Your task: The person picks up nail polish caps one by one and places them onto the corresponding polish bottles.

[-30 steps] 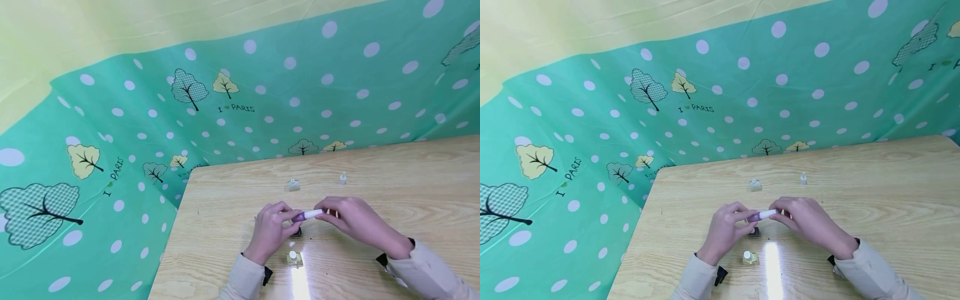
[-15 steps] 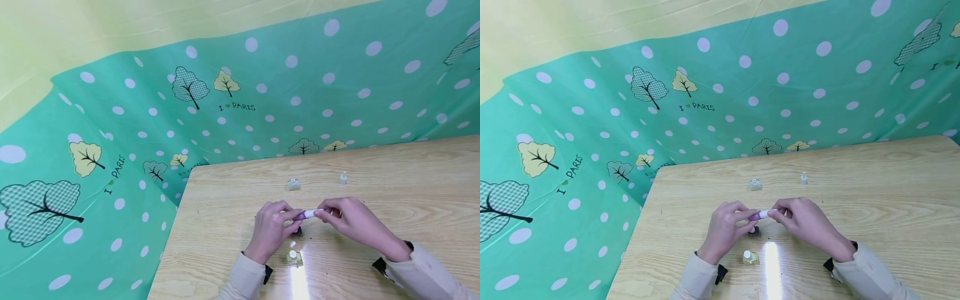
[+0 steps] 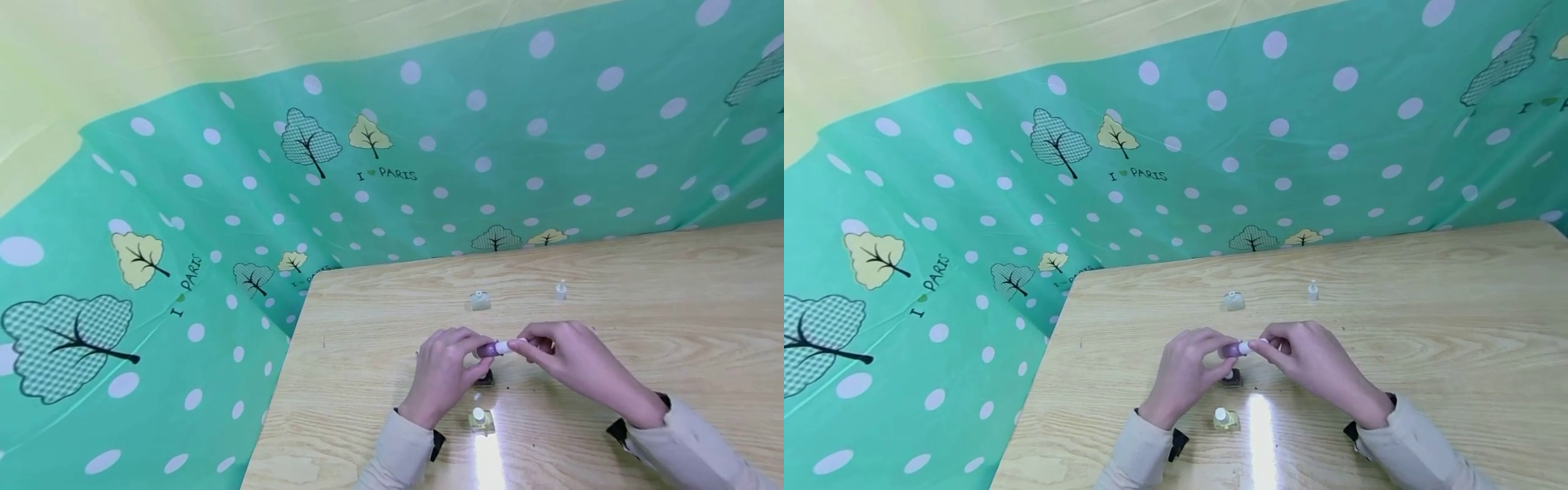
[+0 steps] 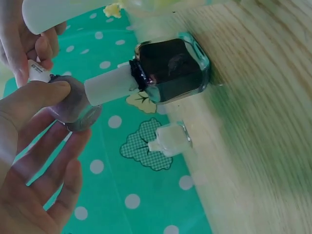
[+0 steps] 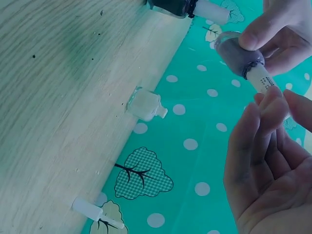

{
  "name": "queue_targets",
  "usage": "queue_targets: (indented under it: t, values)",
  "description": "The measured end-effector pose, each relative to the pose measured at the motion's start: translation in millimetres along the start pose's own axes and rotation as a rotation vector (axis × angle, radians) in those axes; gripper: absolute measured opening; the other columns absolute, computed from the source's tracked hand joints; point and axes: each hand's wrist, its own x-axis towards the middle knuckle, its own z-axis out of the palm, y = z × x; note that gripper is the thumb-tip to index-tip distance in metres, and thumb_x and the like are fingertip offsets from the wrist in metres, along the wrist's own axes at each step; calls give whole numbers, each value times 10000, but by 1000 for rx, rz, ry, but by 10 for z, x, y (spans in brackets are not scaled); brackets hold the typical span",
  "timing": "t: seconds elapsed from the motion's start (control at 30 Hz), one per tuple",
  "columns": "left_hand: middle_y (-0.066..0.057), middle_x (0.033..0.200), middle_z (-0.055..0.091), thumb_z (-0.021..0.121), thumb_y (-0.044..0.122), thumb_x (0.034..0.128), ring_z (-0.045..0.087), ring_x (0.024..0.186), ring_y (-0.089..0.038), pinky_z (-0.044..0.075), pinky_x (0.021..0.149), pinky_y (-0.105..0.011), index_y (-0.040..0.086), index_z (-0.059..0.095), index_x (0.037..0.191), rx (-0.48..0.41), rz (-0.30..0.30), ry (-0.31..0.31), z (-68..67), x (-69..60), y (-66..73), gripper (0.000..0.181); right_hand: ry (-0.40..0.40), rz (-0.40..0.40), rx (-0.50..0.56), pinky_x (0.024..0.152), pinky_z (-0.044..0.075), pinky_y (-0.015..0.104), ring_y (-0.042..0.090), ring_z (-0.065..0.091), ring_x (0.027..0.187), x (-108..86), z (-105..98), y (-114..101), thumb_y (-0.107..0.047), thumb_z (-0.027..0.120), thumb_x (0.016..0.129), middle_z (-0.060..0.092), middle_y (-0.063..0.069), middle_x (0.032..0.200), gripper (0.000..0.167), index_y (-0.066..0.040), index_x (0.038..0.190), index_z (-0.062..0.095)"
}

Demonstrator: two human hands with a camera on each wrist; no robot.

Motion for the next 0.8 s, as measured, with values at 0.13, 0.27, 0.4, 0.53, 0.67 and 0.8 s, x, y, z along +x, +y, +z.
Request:
queue_targets:
  t: [0.13,0.27,0.4,0.53,0.67,0.8]
  values:
    - [109,916,744,814,238,818,674,824,-37,513,752,-152,205,773,962,-18,-16,1,-10,20,2,153,4,6,23,446,352,193,-12,396,507,14,-4,-8,-321,695,928,495,-180,589,167,-258,773,693]
    - [101,928,746,814,216,815,678,836,-43,524,781,-164,197,769,972,-37,-27,2,-17,34,-9,165,-5,8,43,487,401,200,-2,448,555,22,-9,-7,-357,701,918,537,-176,634,148,-255,812,712]
    - [85,937,746,826,190,797,686,847,-57,540,793,-186,185,767,978,-47,-33,17,-26,54,-38,191,-11,-3,73,546,482,205,1,522,603,44,-27,12,-357,719,902,587,-183,681,125,-244,848,720]
    - [65,937,748,814,176,809,693,863,-62,550,819,-179,163,763,992,-77,-45,18,-11,77,-88,190,4,-27,87,600,530,213,-5,566,640,64,-60,53,-302,736,895,619,-187,715,81,-230,863,720]
    - [43,940,749,806,146,817,693,869,-50,537,844,-142,130,755,1011,-162,-107,5,27,67,-153,201,4,-28,76,633,541,218,-11,583,677,71,-76,124,-285,724,908,639,-185,751,60,-232,880,721]
    - [15,957,755,809,121,812,701,864,-61,552,834,-162,107,749,1031,-257,-189,-14,62,57,-209,228,-1,-13,56,653,539,218,-11,585,709,64,-74,213,-306,705,923,659,-156,787,78,-232,911,725]
